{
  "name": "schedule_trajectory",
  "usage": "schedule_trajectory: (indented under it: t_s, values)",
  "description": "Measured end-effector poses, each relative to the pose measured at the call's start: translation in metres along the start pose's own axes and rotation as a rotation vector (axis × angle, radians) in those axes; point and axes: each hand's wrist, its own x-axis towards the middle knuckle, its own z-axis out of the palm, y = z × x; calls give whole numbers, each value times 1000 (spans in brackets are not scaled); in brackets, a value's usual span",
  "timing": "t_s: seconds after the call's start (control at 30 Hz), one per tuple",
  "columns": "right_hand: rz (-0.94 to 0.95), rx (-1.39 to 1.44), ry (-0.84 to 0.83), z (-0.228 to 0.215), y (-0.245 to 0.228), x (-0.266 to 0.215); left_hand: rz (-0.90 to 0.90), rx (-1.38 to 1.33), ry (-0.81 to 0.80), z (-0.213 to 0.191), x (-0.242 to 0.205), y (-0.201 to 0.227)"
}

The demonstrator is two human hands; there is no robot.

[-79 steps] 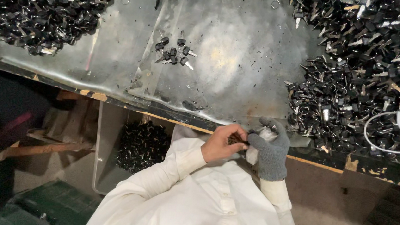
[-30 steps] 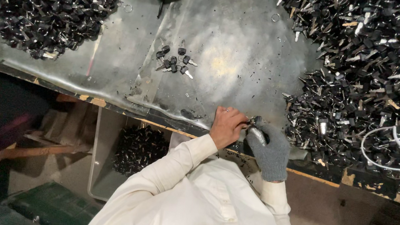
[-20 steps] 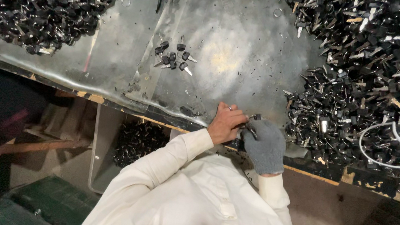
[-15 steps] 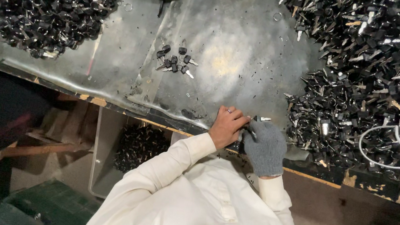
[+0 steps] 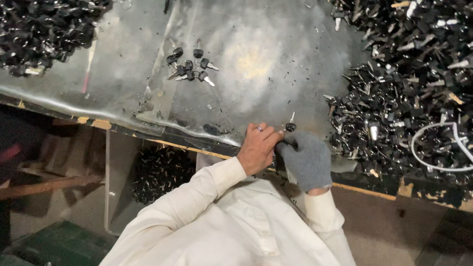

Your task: The person uses a metal file to shape the blade of small keys one at a time. They hold each key with the left hand and file with the right, then place the finished key on the table. The process repeats for several keys.

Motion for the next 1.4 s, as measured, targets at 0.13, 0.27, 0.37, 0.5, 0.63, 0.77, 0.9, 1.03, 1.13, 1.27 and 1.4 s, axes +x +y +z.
schedule_trajectory:
  t_s: [0.13,0.27,0.37,0.5,0.63,0.77,0.9,1.03,1.13,1.27,1.4]
  values:
    - [62,141,-61,-6,5,5,-43,51,89,1,1,11]
    - [-158,101,151,-2,3,-21,-130,-1,76,-4,4,3]
    - [-194,31,230,1,4,-43,-50,-165,2,-13,1,-7]
    - [-317,-5,260,11,5,-53,-66,-185,-5,-14,-8,-9]
    - [-237,-35,280,16,-2,-39,33,-111,-17,-10,-5,-7]
    - [233,411,-63,-2,3,-23,-72,-239,30,-14,-7,-4]
    - [-54,291,-51,-16,9,-19,25,67,-7,-27,2,-12]
    - [-258,90,162,1,0,-39,-13,-2,-7,-35,-2,-18]
    - [-282,1,173,12,-3,-41,0,-135,-45,-33,-11,-17]
    - [-115,170,2,13,4,-34,-77,-171,8,-30,-23,-8]
    - [174,791,-168,-2,32,-22,-358,-490,58,-31,-13,-2]
